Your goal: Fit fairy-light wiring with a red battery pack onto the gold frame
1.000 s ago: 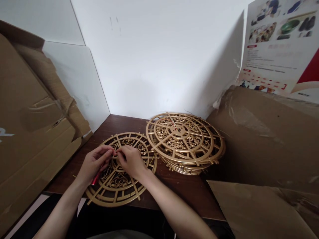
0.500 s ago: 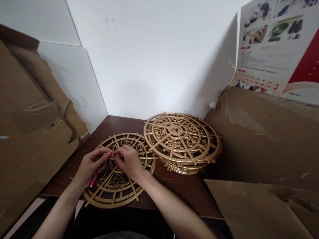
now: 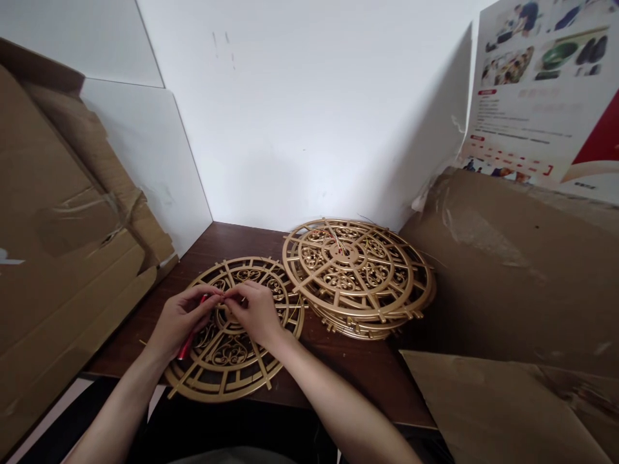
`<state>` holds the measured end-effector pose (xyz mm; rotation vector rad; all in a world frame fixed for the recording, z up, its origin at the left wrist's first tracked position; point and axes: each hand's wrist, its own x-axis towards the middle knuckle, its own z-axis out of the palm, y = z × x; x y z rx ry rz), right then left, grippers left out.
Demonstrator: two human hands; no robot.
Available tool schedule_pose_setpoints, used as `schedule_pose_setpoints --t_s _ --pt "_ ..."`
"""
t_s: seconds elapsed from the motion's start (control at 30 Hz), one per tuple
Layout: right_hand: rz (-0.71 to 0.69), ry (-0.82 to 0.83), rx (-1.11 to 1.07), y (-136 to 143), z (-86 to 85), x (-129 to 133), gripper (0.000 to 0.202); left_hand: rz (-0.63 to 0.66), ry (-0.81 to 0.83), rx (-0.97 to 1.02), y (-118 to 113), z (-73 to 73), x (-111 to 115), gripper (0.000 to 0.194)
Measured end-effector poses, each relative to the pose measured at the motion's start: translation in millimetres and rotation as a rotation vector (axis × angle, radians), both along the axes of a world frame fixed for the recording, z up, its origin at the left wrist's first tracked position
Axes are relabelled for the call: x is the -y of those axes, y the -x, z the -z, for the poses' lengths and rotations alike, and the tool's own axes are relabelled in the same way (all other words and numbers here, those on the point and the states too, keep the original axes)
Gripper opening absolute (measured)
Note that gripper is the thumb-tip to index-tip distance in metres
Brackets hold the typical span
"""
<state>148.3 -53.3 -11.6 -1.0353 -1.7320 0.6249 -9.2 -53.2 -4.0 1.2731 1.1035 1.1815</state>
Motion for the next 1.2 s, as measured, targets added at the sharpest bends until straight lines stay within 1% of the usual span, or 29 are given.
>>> schedule_pose_setpoints --t_s 0.3,0.47,0.67,0.77,0.9,1.03,1.2 --pt "0.001 0.013 -0.011 -0.5 1.7 0.0 0.008 -0.010 0.013 0.001 -1.1 -1.6 2.0 0.023" --pt "-0.005 0.030 -0.049 -0.1 3.3 0.9 0.008 -0.003 0.008 0.002 -1.1 0.0 1.4 0.024" --pt "0.011 0.034 -0.032 -0.4 -0.3 1.1 0.007 0.019 -0.026 -0.043 0.5 2.1 0.0 0.024" --pt "0.006 0.069 -0.029 -1.9 -4.3 0.9 0.008 0.017 -0.070 -0.082 1.5 2.7 -0.6 0.022" --pt "-0.016 0.158 -0.055 -4.4 -7.8 0.5 0.010 0.029 -0.092 -0.118 2.6 4.8 -1.3 0.023" --pt "-0.043 0.227 -0.101 -4.9 -5.4 0.2 0.011 0.027 -0.085 -0.124 2.8 7.1 -1.2 0.025" --pt "-0.081 0.237 -0.110 -2.7 -0.4 1.1 0.012 0.039 -0.044 -0.076 2.7 9.0 -1.3 0.027"
